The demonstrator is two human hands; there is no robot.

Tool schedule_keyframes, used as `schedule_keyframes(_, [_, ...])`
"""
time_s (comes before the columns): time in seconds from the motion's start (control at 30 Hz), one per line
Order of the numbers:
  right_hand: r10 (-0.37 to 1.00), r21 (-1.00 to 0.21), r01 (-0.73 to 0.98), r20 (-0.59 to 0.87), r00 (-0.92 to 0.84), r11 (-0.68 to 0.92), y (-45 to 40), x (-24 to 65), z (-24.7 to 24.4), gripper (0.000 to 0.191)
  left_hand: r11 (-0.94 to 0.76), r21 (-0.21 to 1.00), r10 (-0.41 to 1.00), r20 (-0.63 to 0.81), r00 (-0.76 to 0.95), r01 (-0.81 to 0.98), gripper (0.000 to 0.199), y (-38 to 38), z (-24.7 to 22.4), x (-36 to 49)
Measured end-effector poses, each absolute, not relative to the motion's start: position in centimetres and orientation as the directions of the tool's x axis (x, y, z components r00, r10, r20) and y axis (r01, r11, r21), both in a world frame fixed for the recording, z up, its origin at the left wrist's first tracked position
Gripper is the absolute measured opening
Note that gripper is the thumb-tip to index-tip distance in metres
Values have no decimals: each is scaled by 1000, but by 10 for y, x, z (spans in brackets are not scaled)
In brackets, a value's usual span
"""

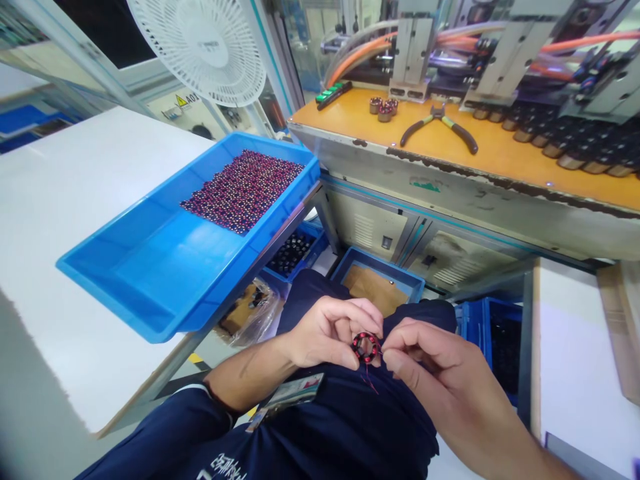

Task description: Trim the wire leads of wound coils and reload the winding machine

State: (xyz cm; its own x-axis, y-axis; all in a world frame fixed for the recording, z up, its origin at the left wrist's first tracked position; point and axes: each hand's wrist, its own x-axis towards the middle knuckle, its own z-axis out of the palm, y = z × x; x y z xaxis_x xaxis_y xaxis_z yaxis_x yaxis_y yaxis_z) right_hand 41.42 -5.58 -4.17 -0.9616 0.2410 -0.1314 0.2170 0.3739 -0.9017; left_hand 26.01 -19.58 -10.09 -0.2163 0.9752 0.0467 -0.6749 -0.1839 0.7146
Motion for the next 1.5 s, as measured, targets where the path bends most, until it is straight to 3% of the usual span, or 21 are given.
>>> schedule_keyframes(0.2, [258,-892,215,-116,-959,398,-62,412,-38,30,-199,781,965,53,-255,-591,51,-194,-97,257])
schedule_keyframes(0.33, [212,-839,143,-33,-977,525,-60,417,-38,28,-229,801,963,103,-249,-553,48,-193,-98,257])
schedule_keyframes(0.43, [127,-632,-43,222,-967,774,-48,425,-43,15,-238,754,967,124,-223,-612,45,-194,-99,258])
schedule_keyframes(0.5, [65,-425,-122,398,-915,897,-39,427,-47,24,-209,738,976,113,-188,-642,45,-194,-100,258])
schedule_keyframes(0.57, [-19,-325,-185,454,-891,928,-35,426,-49,24,-165,740,984,82,-156,-652,47,-193,-100,259])
schedule_keyframes(0.67, [-83,-414,-277,428,-900,867,-38,420,-48,17,-74,763,993,1,-114,-642,52,-193,-101,261])
schedule_keyframes(0.77, [-25,-570,-276,408,-913,774,-45,414,-43,12,-7,773,997,-40,-60,-634,52,-194,-103,261])
schedule_keyframes(0.87, [-6,-614,-272,399,-917,741,-48,410,-37,8,-4,780,998,-32,-45,-626,47,-195,-103,261])
schedule_keyframes(1.13, [-9,-439,-300,552,-833,847,-57,408,-34,8,-139,810,988,73,-136,-569,46,-192,-95,259])
schedule_keyframes(1.33, [120,-476,-216,580,-806,853,-67,407,-44,8,-445,838,879,344,-330,-314,42,-192,-98,260])
schedule_keyframes(1.43, [89,-400,-223,629,-772,889,-65,406,-48,9,-388,867,907,297,-299,-314,65,-194,-100,260])
schedule_keyframes(1.5, [43,-342,-243,652,-757,908,-64,405,-51,10,-287,882,951,217,-220,-373,63,-195,-101,260])
